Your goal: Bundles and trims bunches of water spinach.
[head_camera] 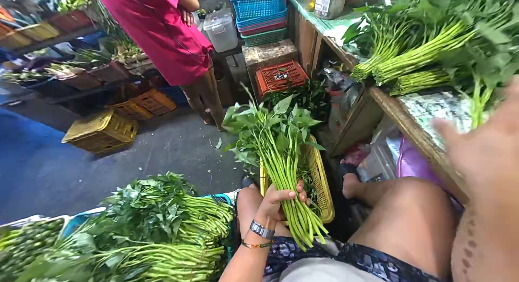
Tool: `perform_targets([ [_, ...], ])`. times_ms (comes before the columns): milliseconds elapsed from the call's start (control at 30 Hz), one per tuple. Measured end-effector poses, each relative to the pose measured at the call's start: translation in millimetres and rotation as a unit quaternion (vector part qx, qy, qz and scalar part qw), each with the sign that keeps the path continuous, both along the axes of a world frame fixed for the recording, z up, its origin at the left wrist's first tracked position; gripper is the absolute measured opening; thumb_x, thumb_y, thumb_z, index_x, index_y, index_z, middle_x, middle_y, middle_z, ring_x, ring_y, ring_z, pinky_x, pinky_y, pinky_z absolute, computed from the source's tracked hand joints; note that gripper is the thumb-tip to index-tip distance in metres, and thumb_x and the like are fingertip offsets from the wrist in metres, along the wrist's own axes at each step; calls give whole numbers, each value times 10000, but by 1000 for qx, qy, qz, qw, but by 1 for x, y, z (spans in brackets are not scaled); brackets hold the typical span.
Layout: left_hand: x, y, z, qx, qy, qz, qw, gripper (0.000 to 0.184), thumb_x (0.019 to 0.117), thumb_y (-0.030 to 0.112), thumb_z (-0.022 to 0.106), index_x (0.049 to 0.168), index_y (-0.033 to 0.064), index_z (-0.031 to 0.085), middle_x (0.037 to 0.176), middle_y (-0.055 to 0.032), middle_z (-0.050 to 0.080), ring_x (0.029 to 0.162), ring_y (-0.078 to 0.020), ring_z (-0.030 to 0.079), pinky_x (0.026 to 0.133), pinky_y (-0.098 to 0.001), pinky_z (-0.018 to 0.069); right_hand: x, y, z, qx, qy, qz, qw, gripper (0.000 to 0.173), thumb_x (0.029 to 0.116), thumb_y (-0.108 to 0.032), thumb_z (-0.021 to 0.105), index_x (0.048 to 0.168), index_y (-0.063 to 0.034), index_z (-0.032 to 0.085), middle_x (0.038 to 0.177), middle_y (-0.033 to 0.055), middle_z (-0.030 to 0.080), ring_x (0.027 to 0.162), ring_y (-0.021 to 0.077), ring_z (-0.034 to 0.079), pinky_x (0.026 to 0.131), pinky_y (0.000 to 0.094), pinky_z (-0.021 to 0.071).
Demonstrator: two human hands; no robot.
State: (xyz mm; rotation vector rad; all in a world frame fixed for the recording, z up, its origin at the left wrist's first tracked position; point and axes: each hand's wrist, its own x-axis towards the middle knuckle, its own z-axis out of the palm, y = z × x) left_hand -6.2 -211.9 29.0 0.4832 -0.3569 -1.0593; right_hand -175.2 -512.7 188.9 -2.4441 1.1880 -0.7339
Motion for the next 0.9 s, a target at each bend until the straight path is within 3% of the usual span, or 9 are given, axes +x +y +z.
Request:
perform_targets([
  [100, 25, 0, 13, 78, -96, -22, 992, 454, 764, 149, 827, 1139, 8, 614, 919, -115, 693, 762, -243, 702, 731, -438, 620, 45, 92, -47, -96, -35, 334, 937, 785, 856, -215, 810, 1534, -63, 445, 1587, 255, 378, 1481, 447, 337, 1178, 651, 319],
  [167, 42, -2, 23, 141, -158, -31, 977, 334, 738, 127, 813, 1036, 59, 679, 855, -88, 738, 731, -201, 720, 700, -390, 622, 74, 124, -89, -195, -34, 470, 860, 650, 930, -86, 699, 1521, -276, 507, 1625, 145, 390, 1524, 369, 321, 1223, 609, 292],
  [333, 67, 1, 39, 248, -262, -196, 912, 469, 737, 113, 797, 1153, 36, 595, 878, -107, 708, 715, -237, 709, 691, -431, 629, 120, 106, -84, -351, 15, 516, 781, 681, 988, -9, 593, 1586, -285, 419, 1716, 80, 216, 1586, 311, 170, 1276, 548, 193],
  [433, 63, 2, 60, 277, -329, -287, 856, 426, 728, 110, 806, 1116, 69, 634, 853, -82, 719, 707, -205, 704, 682, -390, 619, 118, 102, -84, -372, -5, 567, 735, 433, 934, -14, 666, 1353, -117, 637, 1541, 118, 520, 1501, 319, 384, 1262, 545, 249],
  [500, 59, 2, 69, 303, -354, -329, 821, 419, 733, 132, 806, 1111, 84, 632, 849, -74, 727, 707, -197, 714, 687, -381, 627, 114, 101, -92, -321, -3, 609, 725, 326, 835, -31, 759, 1144, -69, 663, 1123, 117, 710, 1181, 310, 648, 1197, 560, 363],
  [567, 53, 1, 75, 347, -367, -335, 796, 494, 724, 159, 820, 1158, 60, 605, 880, -95, 732, 731, -217, 728, 702, -389, 636, 112, 101, -101, -283, 28, 618, 733, 408, 738, -100, 839, 1105, -84, 663, 953, 98, 702, 955, 296, 687, 1046, 540, 483],
  [667, 48, -2, 82, 413, -438, -274, 750, 676, 757, 183, 827, 1344, 35, 527, 1070, -112, 722, 896, -200, 733, 822, -381, 631, 112, 96, -120, -228, 52, 604, 762, 527, 667, -128, 881, 1149, -95, 670, 972, 104, 702, 934, 306, 682, 906, 514, 536],
  [800, 39, 13, 93, 531, -667, -167, 495, 938, 720, 458, 908, 1510, 254, 446, 1217, -104, 686, 1032, -237, 696, 897, -523, 580, 110, 92, -153, -120, 30, 535, 836, 571, 649, -137, 880, 1184, -99, 684, 1031, 115, 726, 979, 330, 700, 922, 555, 547],
  [900, 21, 26, 94, 602, -732, -86, 306, 1124, 674, 517, 872, 1610, 344, 275, 1268, -150, 639, 930, -353, 693, 732, -612, 567, 110, 89, -176, -68, -5, 488, 870, 553, 675, -208, 855, 1190, -103, 684, 1078, 115, 733, 1015, 330, 707, 904, 556, 561],
])
